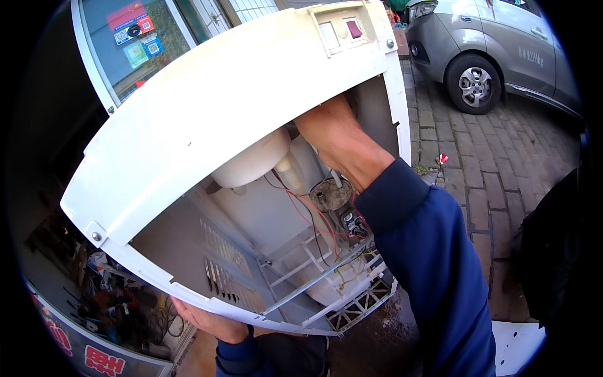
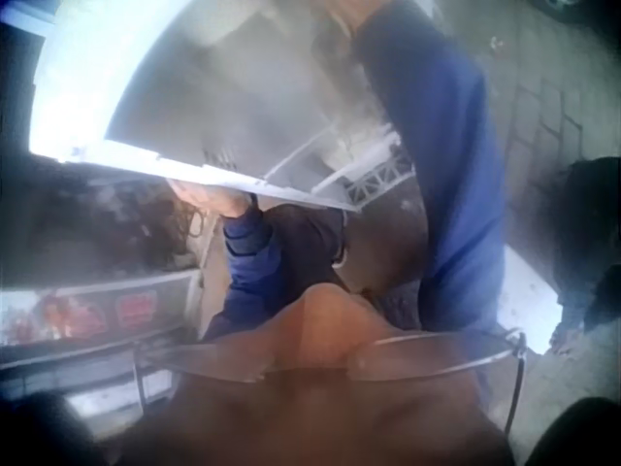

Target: The person repairs a washing machine by manipulating internal wiring and components. They use a screwdriver to adjust connections, a pneumatic air gun to blow out debris, and pliers to strip or cut wires. The task occurs outdoors on a paved area next to a cluttered workshop.

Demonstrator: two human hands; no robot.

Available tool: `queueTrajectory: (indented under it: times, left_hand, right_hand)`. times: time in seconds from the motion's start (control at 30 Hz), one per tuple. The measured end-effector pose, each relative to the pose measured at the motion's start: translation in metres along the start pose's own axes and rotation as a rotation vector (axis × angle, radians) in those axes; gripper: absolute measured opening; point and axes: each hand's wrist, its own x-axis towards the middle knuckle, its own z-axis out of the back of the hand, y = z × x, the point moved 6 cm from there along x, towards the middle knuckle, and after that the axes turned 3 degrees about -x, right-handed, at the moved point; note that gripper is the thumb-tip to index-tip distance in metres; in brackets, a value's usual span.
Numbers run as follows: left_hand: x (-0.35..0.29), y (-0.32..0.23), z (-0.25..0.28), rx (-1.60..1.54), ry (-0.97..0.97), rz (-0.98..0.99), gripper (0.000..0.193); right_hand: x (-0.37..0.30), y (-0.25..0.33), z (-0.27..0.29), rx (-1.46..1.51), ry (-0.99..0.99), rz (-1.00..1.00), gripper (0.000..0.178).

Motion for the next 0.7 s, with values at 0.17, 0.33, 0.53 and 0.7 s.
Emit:
queueTrajectory:
  times: [0.17,0.33,0.53,0.7]
  left_hand:
    - [-0.004,0.001,0.007,0.272,-0.001,-0.106,0.045]
    - [-0.011,-0.001,-0.004,0.389,0.082,-0.203,0.045]
    - [-0.005,-0.003,0.01,0.452,-0.004,-0.265,0.044]
    - [-0.006,-0.006,0.006,0.479,0.0,-0.369,0.042]
  right_hand:
    - [-0.005,0.012,-0.005,-0.19,0.03,0.059,0.038]
    - [-0.004,0.029,0.013,-0.049,0.063,0.03,0.034]
    - [0.005,-0.009,-0.017,-0.215,0.112,0.086,0.036]
    - [0.003,0.001,-0.013,-0.304,0.051,0.066,0.037]
